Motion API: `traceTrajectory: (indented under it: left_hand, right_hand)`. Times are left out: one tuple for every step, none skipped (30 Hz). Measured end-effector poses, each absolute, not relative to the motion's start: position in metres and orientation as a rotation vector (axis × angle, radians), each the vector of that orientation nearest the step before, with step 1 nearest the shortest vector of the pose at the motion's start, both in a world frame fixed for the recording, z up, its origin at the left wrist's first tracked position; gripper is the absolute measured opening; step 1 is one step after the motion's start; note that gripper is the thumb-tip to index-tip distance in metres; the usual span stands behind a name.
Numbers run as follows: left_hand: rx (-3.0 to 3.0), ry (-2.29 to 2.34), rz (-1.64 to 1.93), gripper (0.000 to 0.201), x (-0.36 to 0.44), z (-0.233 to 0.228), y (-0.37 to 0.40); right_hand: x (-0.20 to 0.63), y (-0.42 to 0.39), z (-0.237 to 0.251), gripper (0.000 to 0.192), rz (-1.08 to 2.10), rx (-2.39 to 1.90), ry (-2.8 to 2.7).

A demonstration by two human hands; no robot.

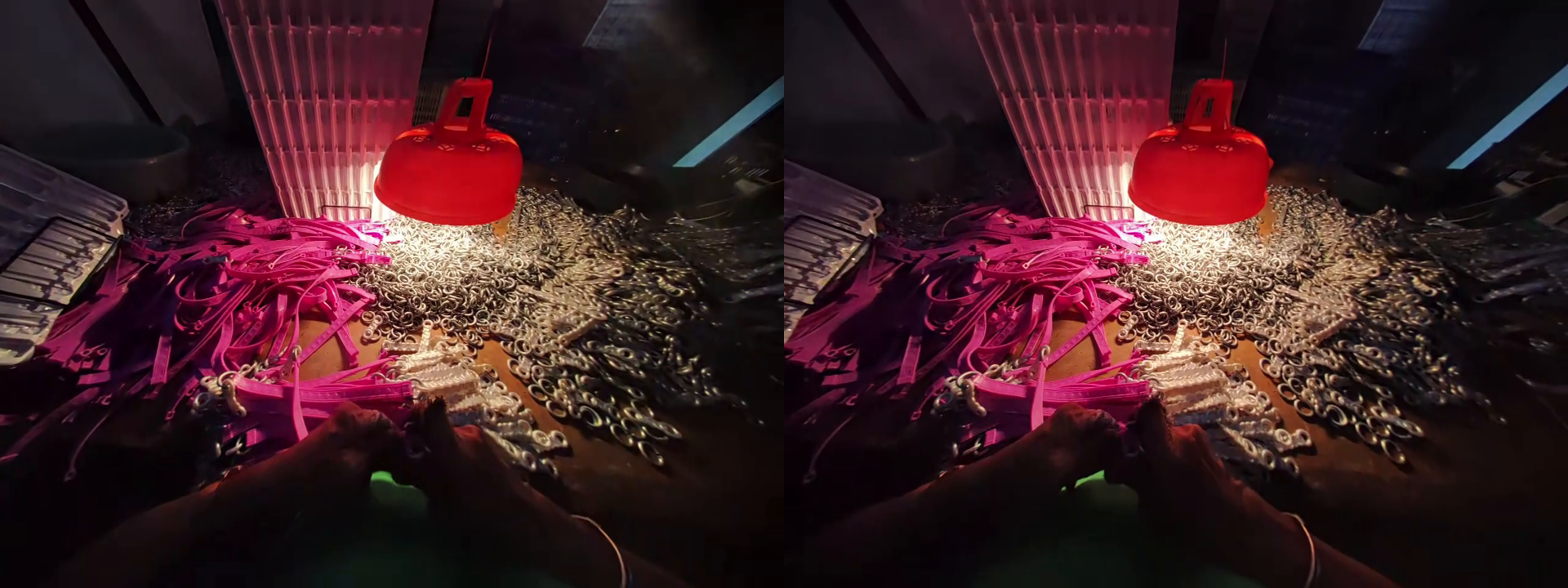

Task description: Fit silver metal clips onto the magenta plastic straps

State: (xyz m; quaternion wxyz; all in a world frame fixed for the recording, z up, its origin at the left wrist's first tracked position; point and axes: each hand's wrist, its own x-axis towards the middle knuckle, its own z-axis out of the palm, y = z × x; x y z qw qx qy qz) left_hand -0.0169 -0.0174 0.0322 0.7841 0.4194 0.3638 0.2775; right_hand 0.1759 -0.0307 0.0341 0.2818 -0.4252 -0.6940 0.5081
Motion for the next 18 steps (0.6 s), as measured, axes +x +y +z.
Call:
traceTrajectory:
  left_hand:
    - [0.898, 0.775, 0.633, 0.032, -0.017, 0.029, -0.021]
    - [0.891, 0.776, 0.650, 0.029, -0.017, 0.027, -0.023]
    - [0.888, 0.787, 0.654, 0.027, -0.017, 0.026, -0.024]
    - [0.890, 0.801, 0.648, 0.026, -0.018, 0.027, -0.024]
    - [0.892, 0.818, 0.643, 0.028, -0.018, 0.028, -0.023]
    - [0.893, 0.828, 0.628, 0.030, -0.018, 0.030, -0.022]
    - [0.890, 0.837, 0.617, 0.033, -0.018, 0.031, -0.020]
    - [0.877, 0.842, 0.608, 0.035, -0.017, 0.032, -0.019]
    - [0.855, 0.845, 0.607, 0.038, -0.017, 0.032, -0.017]
    - [0.823, 0.840, 0.607, 0.040, -0.015, 0.031, -0.016]
    - [0.783, 0.830, 0.607, 0.041, -0.014, 0.030, -0.015]
    - [0.739, 0.819, 0.606, 0.040, -0.012, 0.029, -0.013]
    - [0.694, 0.811, 0.608, 0.039, -0.010, 0.028, -0.012]
    - [0.655, 0.806, 0.612, 0.038, -0.009, 0.027, -0.011]
    - [0.626, 0.805, 0.607, 0.037, -0.008, 0.027, -0.010]
    - [0.608, 0.807, 0.597, 0.036, -0.010, 0.028, -0.008]
    - [0.616, 0.814, 0.578, 0.037, -0.013, 0.030, -0.006]
    - [0.661, 0.838, 0.554, 0.036, -0.018, 0.033, -0.004]
  right_hand:
    - [0.173, -0.030, 0.035, 0.029, 1.388, -1.138, -1.872]
    - [0.171, -0.030, 0.036, 0.028, 1.426, -1.133, -1.895]
    - [0.168, -0.028, 0.037, 0.027, 1.469, -1.115, -1.924]
    - [0.167, -0.027, 0.037, 0.025, 1.506, -1.093, -1.953]
    - [0.166, -0.025, 0.036, 0.023, 1.524, -1.070, -1.984]
    - [0.165, -0.023, 0.035, 0.021, 1.525, -1.054, -2.015]
    - [0.164, -0.021, 0.034, 0.019, 1.516, -1.043, -2.050]
    - [0.164, -0.019, 0.034, 0.017, 1.508, -1.039, -2.086]
    - [0.164, -0.017, 0.033, 0.016, 1.504, -1.037, -2.119]
    - [0.164, -0.015, 0.032, 0.015, 1.506, -1.037, -2.153]
    - [0.164, -0.014, 0.032, 0.015, 1.509, -1.039, -2.189]
    - [0.164, -0.012, 0.032, 0.016, 1.498, -1.048, -2.220]
    - [0.165, -0.010, 0.031, 0.017, 1.465, -1.061, -2.245]
    - [0.166, -0.009, 0.031, 0.019, 1.418, -1.079, -2.255]
    - [0.167, -0.009, 0.030, 0.020, 1.367, -1.091, -2.252]
    - [0.169, -0.008, 0.030, 0.021, 1.323, -1.094, -2.238]
    - [0.172, -0.008, 0.030, 0.022, 1.294, -1.091, -2.221]
    - [0.174, -0.007, 0.031, 0.021, 1.283, -1.089, -2.208]
